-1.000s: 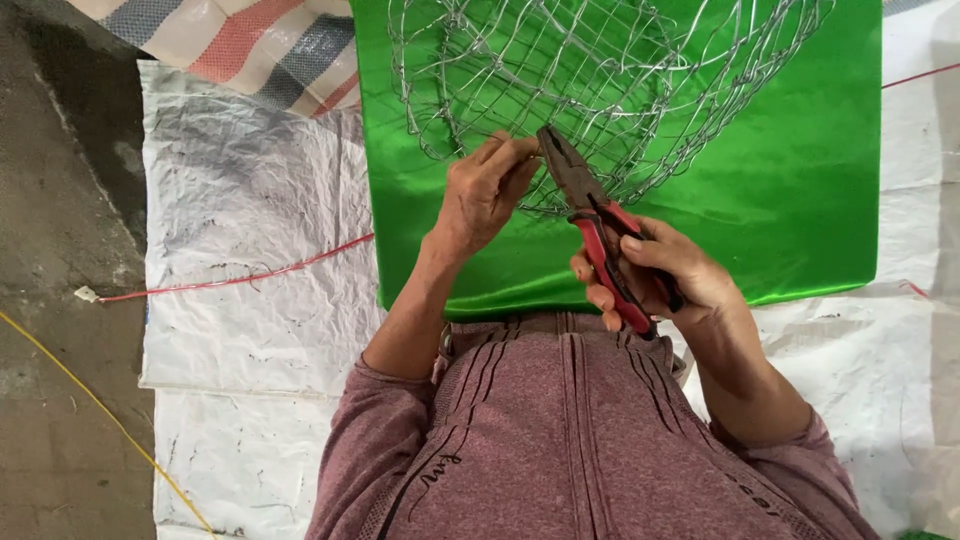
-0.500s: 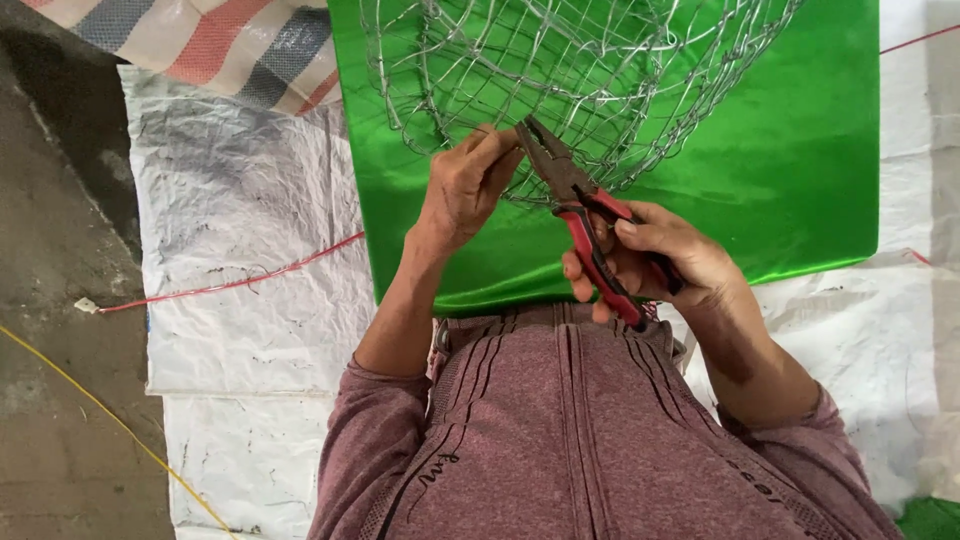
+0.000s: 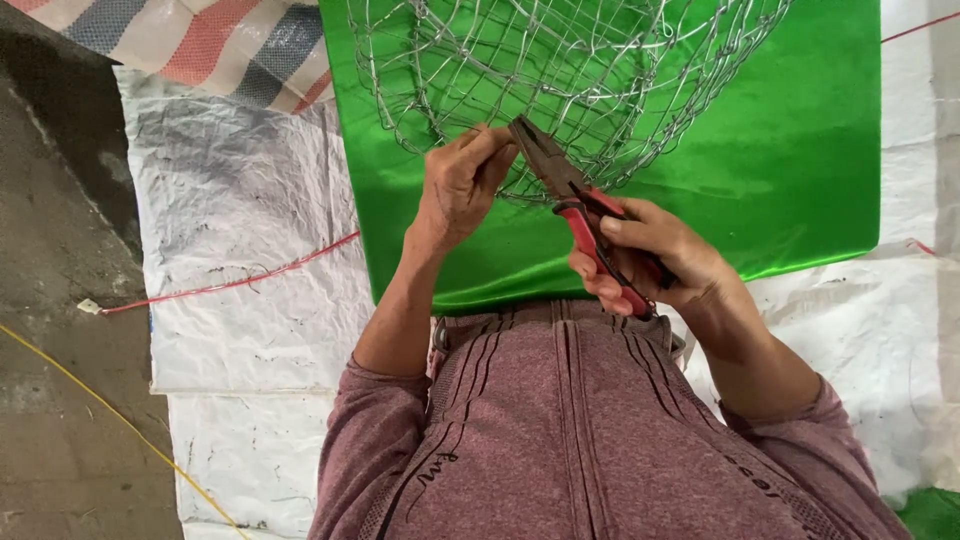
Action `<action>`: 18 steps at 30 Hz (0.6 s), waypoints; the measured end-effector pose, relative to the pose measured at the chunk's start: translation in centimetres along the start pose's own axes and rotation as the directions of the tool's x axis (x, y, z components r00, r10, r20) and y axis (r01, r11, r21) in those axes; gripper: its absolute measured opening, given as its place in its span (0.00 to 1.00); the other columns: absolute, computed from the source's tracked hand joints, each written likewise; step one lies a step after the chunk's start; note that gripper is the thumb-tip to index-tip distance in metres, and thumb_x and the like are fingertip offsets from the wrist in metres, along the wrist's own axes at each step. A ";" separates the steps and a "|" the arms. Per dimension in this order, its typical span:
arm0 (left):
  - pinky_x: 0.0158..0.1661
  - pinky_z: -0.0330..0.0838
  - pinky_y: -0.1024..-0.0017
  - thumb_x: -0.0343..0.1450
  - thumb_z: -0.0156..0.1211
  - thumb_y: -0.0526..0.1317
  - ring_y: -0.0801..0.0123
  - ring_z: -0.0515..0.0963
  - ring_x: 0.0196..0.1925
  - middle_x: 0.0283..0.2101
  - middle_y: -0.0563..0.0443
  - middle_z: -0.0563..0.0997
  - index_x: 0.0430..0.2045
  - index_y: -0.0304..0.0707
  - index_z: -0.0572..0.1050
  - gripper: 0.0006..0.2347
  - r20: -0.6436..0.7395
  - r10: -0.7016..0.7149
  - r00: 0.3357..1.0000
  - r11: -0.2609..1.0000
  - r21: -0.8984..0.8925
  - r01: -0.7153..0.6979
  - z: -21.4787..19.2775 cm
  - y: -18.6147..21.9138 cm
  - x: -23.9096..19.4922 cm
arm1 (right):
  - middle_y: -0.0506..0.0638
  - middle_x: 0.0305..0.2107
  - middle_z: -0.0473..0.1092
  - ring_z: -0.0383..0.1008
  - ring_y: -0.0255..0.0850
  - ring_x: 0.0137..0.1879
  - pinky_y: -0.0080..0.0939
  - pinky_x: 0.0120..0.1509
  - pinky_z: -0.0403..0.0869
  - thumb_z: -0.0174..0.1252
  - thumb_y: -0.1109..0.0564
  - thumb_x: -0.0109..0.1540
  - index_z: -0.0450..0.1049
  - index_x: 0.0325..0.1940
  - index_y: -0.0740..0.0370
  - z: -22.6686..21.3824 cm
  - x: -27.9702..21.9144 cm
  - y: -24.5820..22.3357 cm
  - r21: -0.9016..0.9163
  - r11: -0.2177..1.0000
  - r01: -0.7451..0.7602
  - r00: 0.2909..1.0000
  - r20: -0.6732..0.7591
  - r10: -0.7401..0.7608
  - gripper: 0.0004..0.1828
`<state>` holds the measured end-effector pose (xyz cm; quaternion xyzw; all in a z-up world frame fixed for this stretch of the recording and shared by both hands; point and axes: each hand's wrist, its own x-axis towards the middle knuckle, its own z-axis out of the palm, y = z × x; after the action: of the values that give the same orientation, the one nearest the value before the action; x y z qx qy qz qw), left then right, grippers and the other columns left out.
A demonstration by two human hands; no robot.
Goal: Using pliers to bend and shape a wire mesh structure on a green mat.
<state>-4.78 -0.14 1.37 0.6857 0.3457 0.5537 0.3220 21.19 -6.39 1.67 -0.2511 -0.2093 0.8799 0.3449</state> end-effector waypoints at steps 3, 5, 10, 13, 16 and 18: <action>0.28 0.75 0.67 0.75 0.58 0.30 0.50 0.81 0.25 0.26 0.40 0.78 0.38 0.36 0.80 0.04 -0.012 0.012 1.000 1.000 0.012 -0.012 0.2 -0.2 0.0 | 0.74 0.27 0.67 0.74 0.55 0.22 0.52 0.14 0.75 0.55 0.56 0.68 0.60 0.58 0.76 0.2 0.1 0.8 -0.044 0.998 0.033 0.999 0.000 -0.033 0.22; 0.27 0.74 0.67 0.75 0.59 0.30 0.51 0.81 0.24 0.26 0.41 0.78 0.38 0.37 0.81 0.04 -0.014 0.026 1.000 0.999 0.029 -0.025 0.3 -0.5 -0.1 | 0.75 0.28 0.68 0.75 0.57 0.24 0.55 0.16 0.76 0.54 0.57 0.68 0.62 0.56 0.75 0.5 0.0 1.2 -0.072 0.996 0.059 0.998 0.001 -0.059 0.19; 0.26 0.75 0.68 0.76 0.59 0.32 0.55 0.79 0.22 0.26 0.44 0.77 0.40 0.40 0.80 0.04 -0.025 0.042 0.999 0.996 0.081 -0.040 0.3 -0.4 -0.2 | 0.78 0.30 0.68 0.77 0.63 0.27 0.62 0.21 0.79 0.57 0.52 0.68 0.61 0.55 0.75 2.4 -0.5 0.1 -0.020 0.999 0.042 0.998 0.053 -0.041 0.23; 0.28 0.76 0.62 0.76 0.61 0.34 0.52 0.78 0.23 0.28 0.43 0.76 0.48 0.42 0.78 0.08 -0.049 0.092 0.995 0.989 0.118 -0.086 0.2 -1.3 -0.9 | 0.79 0.30 0.67 0.78 0.65 0.29 0.64 0.21 0.80 0.57 0.53 0.68 0.61 0.56 0.76 0.8 -1.8 0.6 0.014 1.000 0.013 0.997 0.074 -0.014 0.23; 0.26 0.75 0.71 0.75 0.59 0.30 0.65 0.77 0.26 0.34 0.49 0.78 0.50 0.42 0.78 0.11 -0.134 0.138 0.981 0.987 0.106 -0.124 0.9 -2.7 -1.7 | 0.79 0.31 0.68 0.78 0.66 0.29 0.67 0.21 0.80 0.57 0.55 0.68 0.62 0.57 0.77 -0.4 -2.5 1.1 0.024 0.999 0.028 0.999 0.038 -0.029 0.22; 0.26 0.75 0.73 0.75 0.60 0.30 0.65 0.77 0.30 0.35 0.50 0.76 0.50 0.42 0.76 0.11 -0.186 0.150 0.971 0.987 0.092 -0.134 1.1 -1.6 -1.5 | 0.79 0.30 0.68 0.78 0.66 0.28 0.68 0.21 0.79 0.57 0.55 0.68 0.61 0.57 0.77 0.1 -2.6 0.9 0.017 1.000 0.018 0.999 0.047 -0.019 0.23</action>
<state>-4.10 -0.56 -0.99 0.6643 0.3468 0.6248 0.2193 22.35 -8.82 2.01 -0.2254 -0.2126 0.8841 0.3499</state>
